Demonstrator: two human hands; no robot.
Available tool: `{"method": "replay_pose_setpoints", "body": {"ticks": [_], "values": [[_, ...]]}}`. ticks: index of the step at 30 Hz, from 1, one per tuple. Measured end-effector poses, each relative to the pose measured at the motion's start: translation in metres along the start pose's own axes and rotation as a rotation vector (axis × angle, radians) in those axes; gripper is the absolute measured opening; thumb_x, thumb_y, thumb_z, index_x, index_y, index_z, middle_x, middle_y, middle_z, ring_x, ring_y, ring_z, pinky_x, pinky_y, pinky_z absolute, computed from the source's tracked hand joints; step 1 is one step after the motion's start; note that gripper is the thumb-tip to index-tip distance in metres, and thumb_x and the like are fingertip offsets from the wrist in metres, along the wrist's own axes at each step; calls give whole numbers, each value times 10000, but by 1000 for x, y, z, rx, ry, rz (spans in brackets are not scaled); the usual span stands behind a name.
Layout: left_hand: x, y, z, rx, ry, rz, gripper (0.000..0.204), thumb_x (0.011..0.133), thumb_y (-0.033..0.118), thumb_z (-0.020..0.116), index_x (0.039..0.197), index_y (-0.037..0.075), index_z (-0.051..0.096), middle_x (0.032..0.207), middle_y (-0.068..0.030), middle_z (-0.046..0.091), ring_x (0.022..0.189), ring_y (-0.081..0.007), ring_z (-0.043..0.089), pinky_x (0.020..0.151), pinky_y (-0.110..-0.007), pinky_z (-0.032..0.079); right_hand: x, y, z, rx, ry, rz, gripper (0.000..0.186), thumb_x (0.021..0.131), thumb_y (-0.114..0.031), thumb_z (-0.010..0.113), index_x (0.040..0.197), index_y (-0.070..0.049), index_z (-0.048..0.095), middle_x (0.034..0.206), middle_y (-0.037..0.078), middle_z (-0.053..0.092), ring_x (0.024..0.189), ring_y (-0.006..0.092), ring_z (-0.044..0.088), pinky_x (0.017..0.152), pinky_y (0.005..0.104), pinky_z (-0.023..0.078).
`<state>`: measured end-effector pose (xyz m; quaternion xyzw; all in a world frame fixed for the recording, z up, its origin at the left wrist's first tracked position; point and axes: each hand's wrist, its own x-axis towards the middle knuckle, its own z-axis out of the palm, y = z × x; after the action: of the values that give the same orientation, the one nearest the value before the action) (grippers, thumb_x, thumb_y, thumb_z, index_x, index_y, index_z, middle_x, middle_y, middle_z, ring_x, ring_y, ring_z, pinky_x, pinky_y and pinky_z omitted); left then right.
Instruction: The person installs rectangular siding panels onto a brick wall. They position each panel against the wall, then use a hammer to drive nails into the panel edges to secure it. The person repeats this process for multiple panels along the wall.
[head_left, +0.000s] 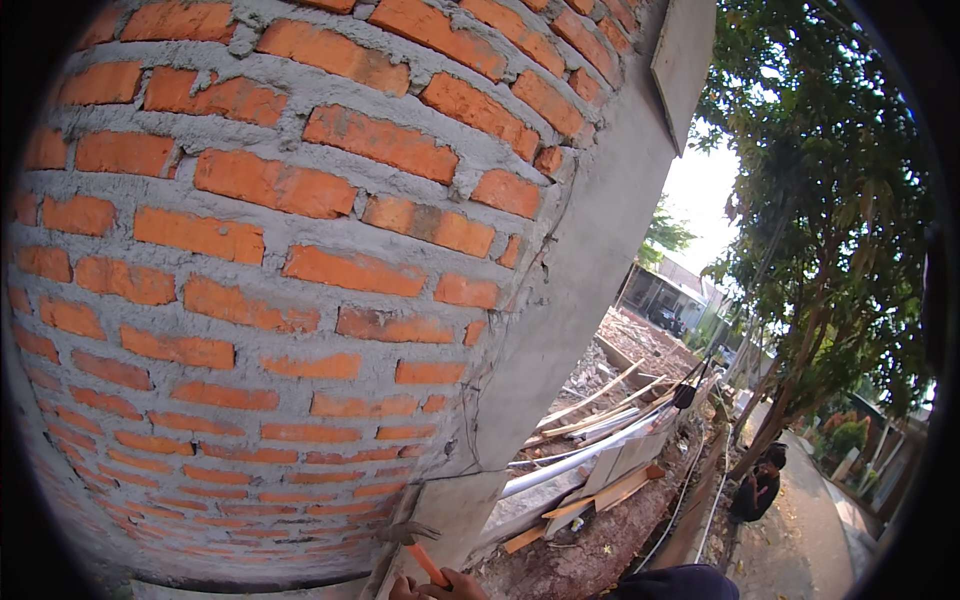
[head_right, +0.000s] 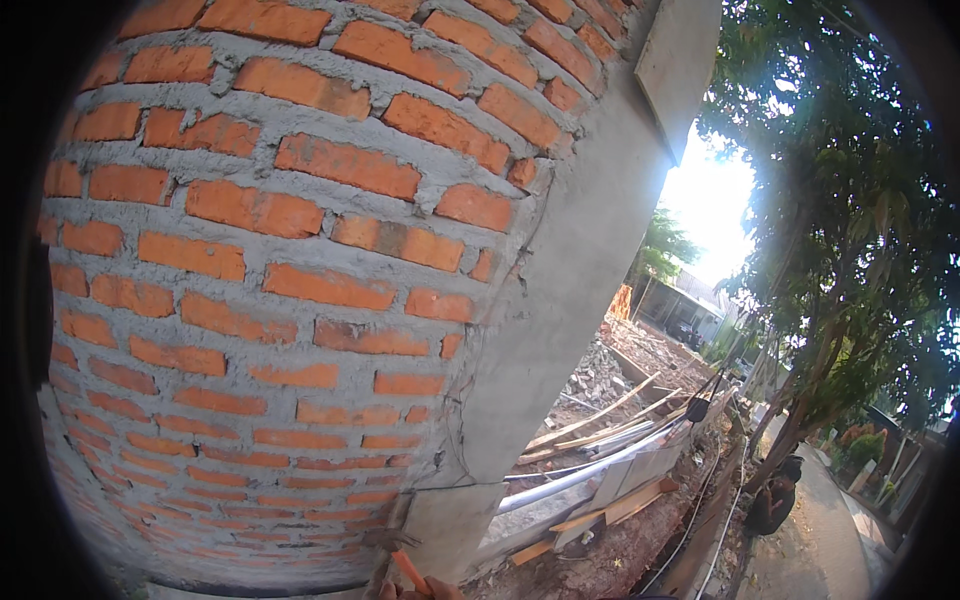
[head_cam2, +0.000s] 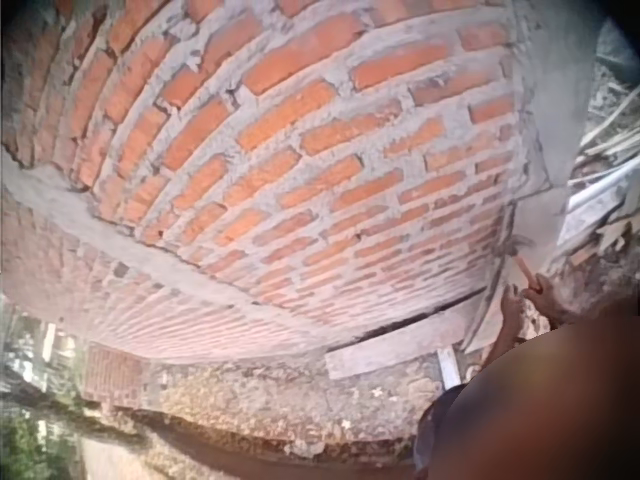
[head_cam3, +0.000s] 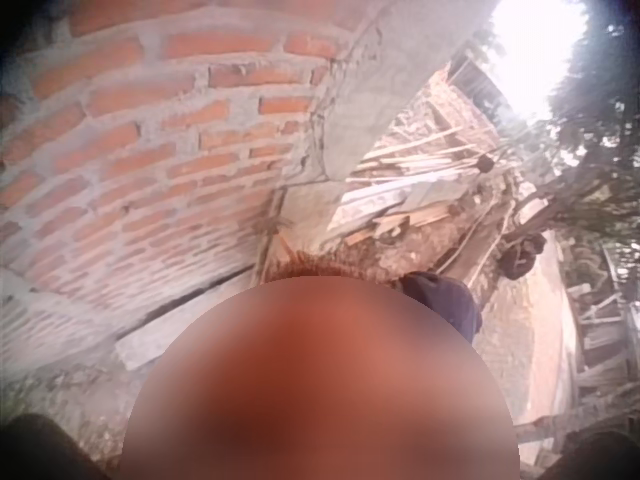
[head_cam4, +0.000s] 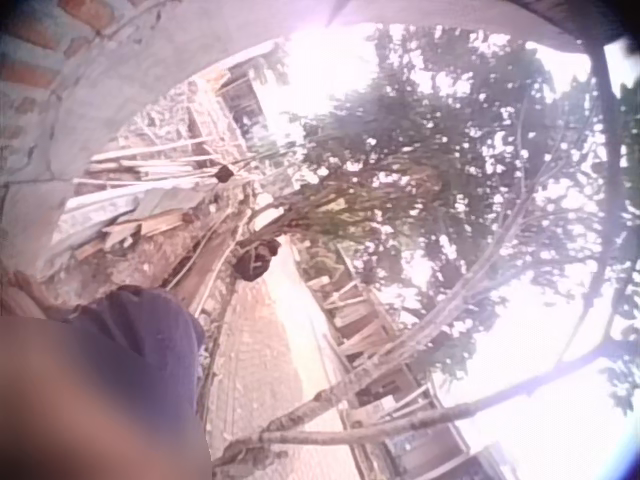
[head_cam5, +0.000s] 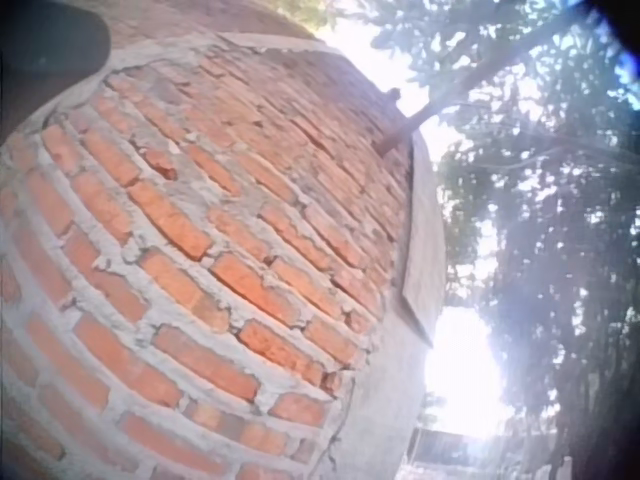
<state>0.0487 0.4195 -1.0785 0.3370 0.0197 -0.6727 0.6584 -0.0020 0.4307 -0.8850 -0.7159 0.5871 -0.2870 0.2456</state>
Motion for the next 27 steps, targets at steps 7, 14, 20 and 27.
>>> {"method": "replay_pose_setpoints", "body": {"ticks": [7,14,20,27], "values": [[-23,26,27,-80,-261,197,236,1000,285,516,998,66,603,856,-34,606,740,-148,571,610,-263,435,-10,2,-7,0,-68,-56,266,888,-233,705,1037,-23,641,818,120,655,699,248,659,627,373,524],[-93,112,78,708,-227,657,244,978,285,526,917,58,593,772,-44,562,687,-175,522,592,-299,416,-22,-20,-33,8,-299,-281,238,882,-209,712,1008,-21,637,811,100,647,685,224,657,611,367,523],[-108,125,73,872,-65,805,240,956,277,533,879,53,574,740,-52,524,671,-193,479,582,-329,403,40,-84,-146,-98,-414,-664,298,897,-212,683,1147,-64,616,941,135,645,680,267,651,601,358,525],[-109,122,73,693,-17,802,201,964,193,524,811,62,512,699,-6,432,651,-133,425,560,-311,363,213,-245,-373,-395,717,-1136,389,814,-28,708,1175,-28,563,1047,140,609,782,248,623,664,343,508]]}}
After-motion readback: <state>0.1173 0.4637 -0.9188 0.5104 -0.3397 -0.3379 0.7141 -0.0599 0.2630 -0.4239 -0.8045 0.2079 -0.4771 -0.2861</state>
